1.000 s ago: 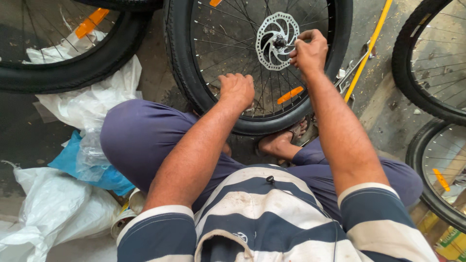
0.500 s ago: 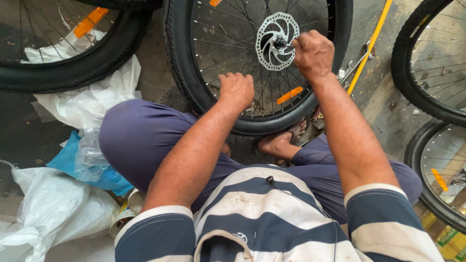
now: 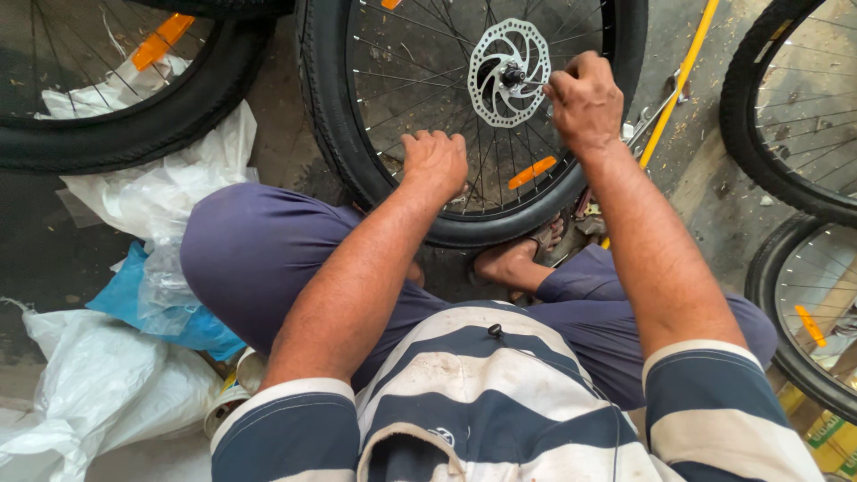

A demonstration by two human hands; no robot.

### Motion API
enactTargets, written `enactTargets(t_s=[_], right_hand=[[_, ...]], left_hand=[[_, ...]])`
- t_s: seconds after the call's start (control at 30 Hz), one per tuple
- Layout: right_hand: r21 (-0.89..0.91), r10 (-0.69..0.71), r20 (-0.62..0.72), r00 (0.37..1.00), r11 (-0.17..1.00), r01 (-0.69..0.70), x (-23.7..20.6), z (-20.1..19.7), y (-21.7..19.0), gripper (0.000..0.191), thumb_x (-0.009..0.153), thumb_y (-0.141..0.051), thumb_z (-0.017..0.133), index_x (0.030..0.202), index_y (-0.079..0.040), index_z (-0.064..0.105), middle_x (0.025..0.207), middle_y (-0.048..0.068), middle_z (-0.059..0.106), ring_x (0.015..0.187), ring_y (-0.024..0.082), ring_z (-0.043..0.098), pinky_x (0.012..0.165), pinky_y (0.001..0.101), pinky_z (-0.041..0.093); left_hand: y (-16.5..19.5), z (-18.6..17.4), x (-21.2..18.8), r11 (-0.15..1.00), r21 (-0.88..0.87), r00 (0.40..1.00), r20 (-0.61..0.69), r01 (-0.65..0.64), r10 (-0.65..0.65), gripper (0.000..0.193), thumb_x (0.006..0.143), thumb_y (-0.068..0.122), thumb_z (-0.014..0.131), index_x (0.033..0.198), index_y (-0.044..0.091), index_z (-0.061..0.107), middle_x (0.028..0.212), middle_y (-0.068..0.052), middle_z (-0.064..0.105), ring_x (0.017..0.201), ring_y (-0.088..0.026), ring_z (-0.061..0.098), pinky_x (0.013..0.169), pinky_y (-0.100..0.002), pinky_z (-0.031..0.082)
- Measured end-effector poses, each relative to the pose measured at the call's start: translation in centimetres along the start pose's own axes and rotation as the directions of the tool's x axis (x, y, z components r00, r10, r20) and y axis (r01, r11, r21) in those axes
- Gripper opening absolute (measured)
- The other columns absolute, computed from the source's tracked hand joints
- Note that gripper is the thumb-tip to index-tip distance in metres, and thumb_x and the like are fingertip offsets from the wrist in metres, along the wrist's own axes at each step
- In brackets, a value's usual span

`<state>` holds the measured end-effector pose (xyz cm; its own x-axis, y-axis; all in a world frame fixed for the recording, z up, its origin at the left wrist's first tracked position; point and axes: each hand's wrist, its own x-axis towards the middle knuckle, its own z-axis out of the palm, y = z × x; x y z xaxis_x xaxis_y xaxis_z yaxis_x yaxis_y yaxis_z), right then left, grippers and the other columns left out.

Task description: The person sits on the floor with a bicycle wheel and uses a hex key to tighten the bolts securing the disc brake rotor to the wheel hub, working around the rotor bolt by bolt. At the end the person lifts and moves the wheel aside.

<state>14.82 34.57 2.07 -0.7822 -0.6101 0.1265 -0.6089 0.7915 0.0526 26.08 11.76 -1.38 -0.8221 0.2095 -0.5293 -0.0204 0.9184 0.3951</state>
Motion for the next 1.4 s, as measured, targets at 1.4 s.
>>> enactTargets(t_s=[1.4], right_hand=[[-0.072, -0.017, 0.078, 0.997, 0.997, 0.022, -0.3, 2.6, 1.1, 0.016, 0.103, -0.027, 0.074, 0.098, -0.012, 0.07, 0.084, 0.008, 0.065, 0.077, 0.021, 0.061, 0.061, 0.0345, 0.054]], left_hand=[[0.2, 1.2, 0.9, 1.0, -0.008, 0.993, -0.114, -0.009, 0.008, 0.033, 0.086, 0.027, 0.066, 0.113, 0.009, 0.067, 0.112, -0.016, 0.069, 0.109, -0.038, 0.063, 0.093, -0.06, 0.042]])
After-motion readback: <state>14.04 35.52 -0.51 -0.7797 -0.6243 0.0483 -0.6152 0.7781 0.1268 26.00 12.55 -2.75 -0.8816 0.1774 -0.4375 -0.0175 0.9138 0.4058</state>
